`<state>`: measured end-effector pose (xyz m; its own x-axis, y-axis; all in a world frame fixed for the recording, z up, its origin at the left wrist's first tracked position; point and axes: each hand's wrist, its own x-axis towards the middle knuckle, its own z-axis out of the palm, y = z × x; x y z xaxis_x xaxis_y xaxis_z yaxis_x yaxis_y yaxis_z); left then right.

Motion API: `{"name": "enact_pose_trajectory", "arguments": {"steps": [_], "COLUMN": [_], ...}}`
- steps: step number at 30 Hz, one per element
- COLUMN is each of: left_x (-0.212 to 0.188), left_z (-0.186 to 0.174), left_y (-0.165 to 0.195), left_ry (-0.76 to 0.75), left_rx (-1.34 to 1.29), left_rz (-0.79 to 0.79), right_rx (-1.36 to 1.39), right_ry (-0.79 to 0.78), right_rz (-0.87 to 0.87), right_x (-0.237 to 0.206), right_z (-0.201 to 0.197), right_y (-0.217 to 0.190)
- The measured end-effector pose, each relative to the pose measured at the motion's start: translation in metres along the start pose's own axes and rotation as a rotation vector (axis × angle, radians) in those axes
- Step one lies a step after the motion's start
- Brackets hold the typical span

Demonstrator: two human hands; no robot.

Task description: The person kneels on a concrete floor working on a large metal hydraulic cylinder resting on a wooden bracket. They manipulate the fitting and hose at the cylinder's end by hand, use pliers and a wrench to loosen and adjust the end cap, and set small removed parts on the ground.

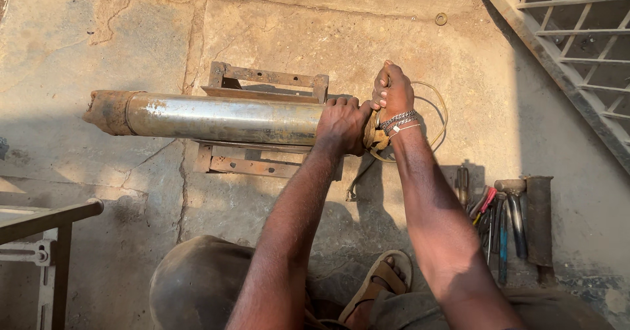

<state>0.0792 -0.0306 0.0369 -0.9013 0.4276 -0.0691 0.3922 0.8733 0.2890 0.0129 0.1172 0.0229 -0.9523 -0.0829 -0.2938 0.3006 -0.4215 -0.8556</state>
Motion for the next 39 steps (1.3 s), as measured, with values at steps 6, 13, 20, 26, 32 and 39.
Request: {"name": "enact_pose_trajectory", "arguments": {"steps": [6,13,20,26,32,39], "left_x": [-0.002,0.000,0.000,0.022,0.034,0.033], "left_z": [0.003,0.000,0.001,-0.019,-0.042,-0.044], "left_y": [0.000,0.001,0.001,-0.007,-0.007,-0.005], "left_ry": [0.012,-0.103,-0.054,-0.249,-0.342,-0.406], "left_rx": [0.107,0.106,0.089,-0.003,-0.029,0.020], "left_rz": [0.055,0.079,0.092,0.037,0.003,-0.024], "right_rx": [0.035,0.034,-0.029,-0.453,0.074,0.258], "right_ry": [0.052,-0.012,-0.049,-0.146,-0.102,0.062], "right_rz": [-0.263,-0.416,-0.516,-0.887,-0.753,-0.427], "right_x": [-0.013,-0.035,-0.059,-0.094,-0.074,-0.025], "right_z": [-0.015,-0.016,-0.011,-0.014,-0.038,-0.021], "right_y": [0.032,0.040,0.045,0.069,0.051,0.003]}}
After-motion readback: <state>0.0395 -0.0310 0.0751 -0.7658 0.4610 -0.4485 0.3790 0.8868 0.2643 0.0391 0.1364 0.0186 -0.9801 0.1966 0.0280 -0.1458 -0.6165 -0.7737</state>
